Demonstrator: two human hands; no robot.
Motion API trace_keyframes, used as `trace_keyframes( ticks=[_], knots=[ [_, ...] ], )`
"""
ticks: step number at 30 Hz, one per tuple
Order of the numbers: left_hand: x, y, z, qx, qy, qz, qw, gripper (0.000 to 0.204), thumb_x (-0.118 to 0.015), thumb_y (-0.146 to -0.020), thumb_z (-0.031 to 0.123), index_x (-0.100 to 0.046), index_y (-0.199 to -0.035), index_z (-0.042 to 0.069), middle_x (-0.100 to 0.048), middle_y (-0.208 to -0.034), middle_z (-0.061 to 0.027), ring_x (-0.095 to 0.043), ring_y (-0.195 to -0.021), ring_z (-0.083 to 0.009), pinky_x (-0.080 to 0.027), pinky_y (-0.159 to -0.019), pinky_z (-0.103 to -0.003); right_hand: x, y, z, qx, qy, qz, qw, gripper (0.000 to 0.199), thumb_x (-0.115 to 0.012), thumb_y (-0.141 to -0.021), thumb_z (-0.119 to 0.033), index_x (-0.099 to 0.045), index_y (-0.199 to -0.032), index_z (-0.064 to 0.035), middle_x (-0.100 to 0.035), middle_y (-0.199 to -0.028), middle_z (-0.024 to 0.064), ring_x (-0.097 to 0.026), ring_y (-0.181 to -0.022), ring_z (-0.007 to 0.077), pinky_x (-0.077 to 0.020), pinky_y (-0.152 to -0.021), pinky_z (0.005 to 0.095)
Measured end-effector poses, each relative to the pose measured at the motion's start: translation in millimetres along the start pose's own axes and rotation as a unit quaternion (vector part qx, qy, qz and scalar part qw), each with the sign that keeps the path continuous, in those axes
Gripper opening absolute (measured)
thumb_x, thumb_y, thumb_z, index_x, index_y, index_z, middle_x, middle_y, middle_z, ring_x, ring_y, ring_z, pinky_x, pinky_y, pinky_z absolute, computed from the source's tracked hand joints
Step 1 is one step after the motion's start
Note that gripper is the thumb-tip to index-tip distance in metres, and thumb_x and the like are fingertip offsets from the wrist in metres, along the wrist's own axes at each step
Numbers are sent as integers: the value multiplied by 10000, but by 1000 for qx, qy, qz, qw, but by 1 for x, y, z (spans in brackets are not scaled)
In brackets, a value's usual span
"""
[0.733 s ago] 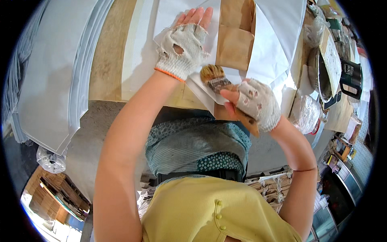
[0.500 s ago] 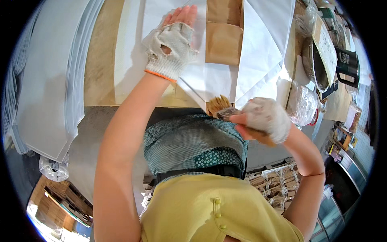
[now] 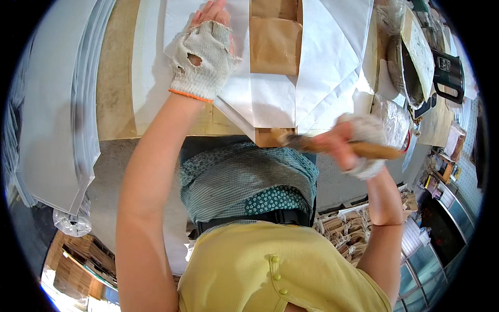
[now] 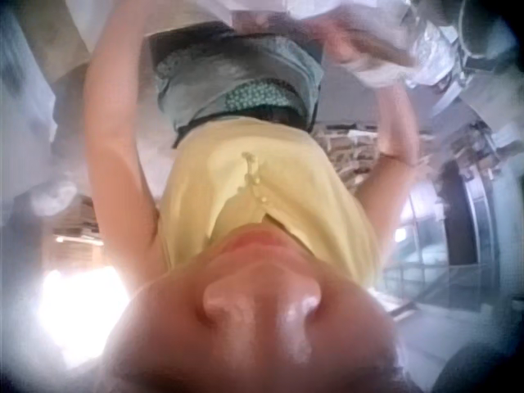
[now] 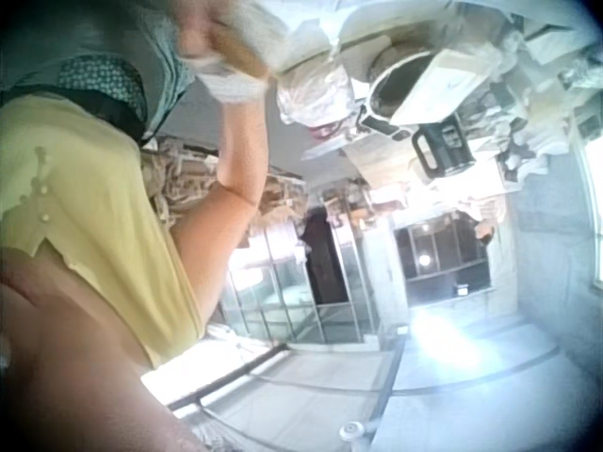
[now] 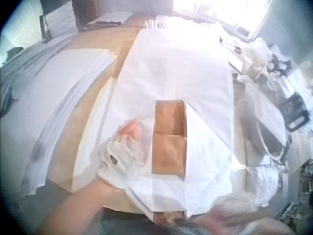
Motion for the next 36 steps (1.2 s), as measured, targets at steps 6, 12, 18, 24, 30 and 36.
trace_keyframes(
  ticks=[6, 12, 18, 24, 30, 36],
  knots=[
    [3, -4, 5, -29, -28, 2, 999, 492, -515, -885, 83, -463, -1373, 49, -439, -1483, -99, -441, -1361, -270, -320, -1163, -388, -24, 10, -12, 139, 228, 55, 962, 108, -702, -758, -22, -650, -760, -117, -564, -607, 3, -563, -492, 166, -440, -444, 302],
    [8, -5, 6, -9, -58, -23, 998, 511, -552, -852, 96, -466, -1351, 34, -469, -1452, -97, -469, -1332, -284, -353, -1142, -387, -15, -42, -42, 50, 34, -15, 998, 109, -673, -768, -118, -585, -708, -137, -504, -563, 23, -534, -474, 219, -417, -459, 347],
    [-2, -6, -5, 58, 20, -41, 997, 672, -661, -767, 128, -427, -1389, 26, -474, -1410, -137, -474, -1303, -319, -364, -1122, -415, -77, -26, -40, 316, 243, -20, 917, 271, -750, -737, -77, -635, -978, -37, -576, -697, 16, -571, -563, 195, -441, -469, 310],
    [36, 36, 31, 33, -22, -82, 996, 657, -600, -781, 31, -404, -1407, -9, -409, -1495, -152, -446, -1338, -349, -381, -1114, -430, -3, -21, -5, -35, 19, 23, 999, 107, -658, -820, -154, -658, -889, -72, -635, -787, 49, -609, -697, 150, -497, -591, 291],
    [50, 61, 47, 46, 25, -76, 996, 532, -624, -788, 80, -487, -1288, -41, -404, -1490, -205, -439, -1357, -363, -358, -1139, -437, -11, -62, 38, -202, -228, 307, 902, 333, -603, -957, -348, -645, -921, -19, -620, -645, 76, -562, -488, 108, -453, -443, 241],
    [34, 78, 38, 129, 145, -48, 980, 368, -528, -936, 33, -464, -1297, 0, -456, -1441, -136, -612, -996, -192, -530, -588, -282, 8, -138, 41, -304, -337, 107, 885, 274, -611, -892, -303, -647, -822, -41, -577, -563, 72, -527, -440, 150, -422, -439, 287]
  ],
)
Point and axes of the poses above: each hand's wrist, its own y-axis away from the middle knuckle, its own x-axis out of the back of the hand, z = x × y, the point moved 4 cm from there along -y, towards the middle knuckle
